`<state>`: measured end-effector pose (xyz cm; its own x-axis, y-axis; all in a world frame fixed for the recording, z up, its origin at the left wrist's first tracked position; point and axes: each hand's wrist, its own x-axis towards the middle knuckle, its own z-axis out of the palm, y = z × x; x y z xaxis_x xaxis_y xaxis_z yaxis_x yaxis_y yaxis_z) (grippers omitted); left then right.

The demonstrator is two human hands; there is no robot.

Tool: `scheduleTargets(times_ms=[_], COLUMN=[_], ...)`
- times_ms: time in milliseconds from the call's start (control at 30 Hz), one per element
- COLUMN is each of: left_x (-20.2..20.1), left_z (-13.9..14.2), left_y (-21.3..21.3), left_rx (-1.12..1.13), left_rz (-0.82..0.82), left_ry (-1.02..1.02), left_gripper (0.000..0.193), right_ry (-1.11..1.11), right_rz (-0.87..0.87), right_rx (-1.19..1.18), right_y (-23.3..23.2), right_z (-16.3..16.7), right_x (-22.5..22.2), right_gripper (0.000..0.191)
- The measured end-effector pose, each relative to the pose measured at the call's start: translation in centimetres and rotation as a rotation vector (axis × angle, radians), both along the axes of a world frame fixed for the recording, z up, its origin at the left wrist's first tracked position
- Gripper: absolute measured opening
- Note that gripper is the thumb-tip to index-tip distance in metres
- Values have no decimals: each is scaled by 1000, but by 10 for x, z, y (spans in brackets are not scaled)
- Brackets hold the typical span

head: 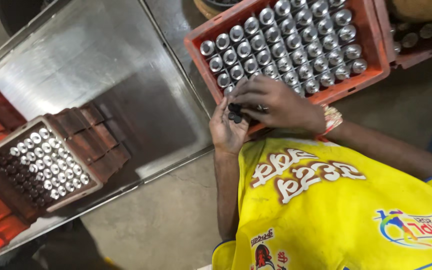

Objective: The person places small black cylindrical pieces into the openings of many small metal cups arranged in a red tray. After filling the cups, the person uses a cylindrical tool to press the pieces down into each cup. The person then uses both hands to adjust and align the cups within the tray.

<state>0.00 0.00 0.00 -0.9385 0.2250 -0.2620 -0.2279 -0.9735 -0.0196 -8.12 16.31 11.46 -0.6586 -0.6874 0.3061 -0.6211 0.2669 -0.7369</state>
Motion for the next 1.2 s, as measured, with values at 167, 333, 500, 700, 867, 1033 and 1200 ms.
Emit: scheduleTargets(times_ms=[167,333,500,700,867,1033,1200], left_x=[13,29,35,45,52,55,59], left_z=[-3,-7,4,25,22,18,17], left_y=[-3,-4,-3,-42,-65,-62,-51], left_rx=[-231,-118,-272,-388,-322,-303,-229], left_rz=[-7,7,5,239,337,346,372], left_ry=[-147,-38,-185,-141,-123,-119,-105], left_gripper=[51,49,54,54,55,56,55], right_ry=[24,-72,-133,-279,2,184,143], right_rz=[2,-16,-69,-142,0,-38,-123], right_rx=[124,207,45,123,224,306,464], right_y=[-11,-7,4,-1,-15,-19,-27], right_z=[-26,-29,-34,-80,-103,-103,-81], right_x=[12,23,22,-6,-9,1,-1], right_gripper=[23,24,33,13,17,20,14])
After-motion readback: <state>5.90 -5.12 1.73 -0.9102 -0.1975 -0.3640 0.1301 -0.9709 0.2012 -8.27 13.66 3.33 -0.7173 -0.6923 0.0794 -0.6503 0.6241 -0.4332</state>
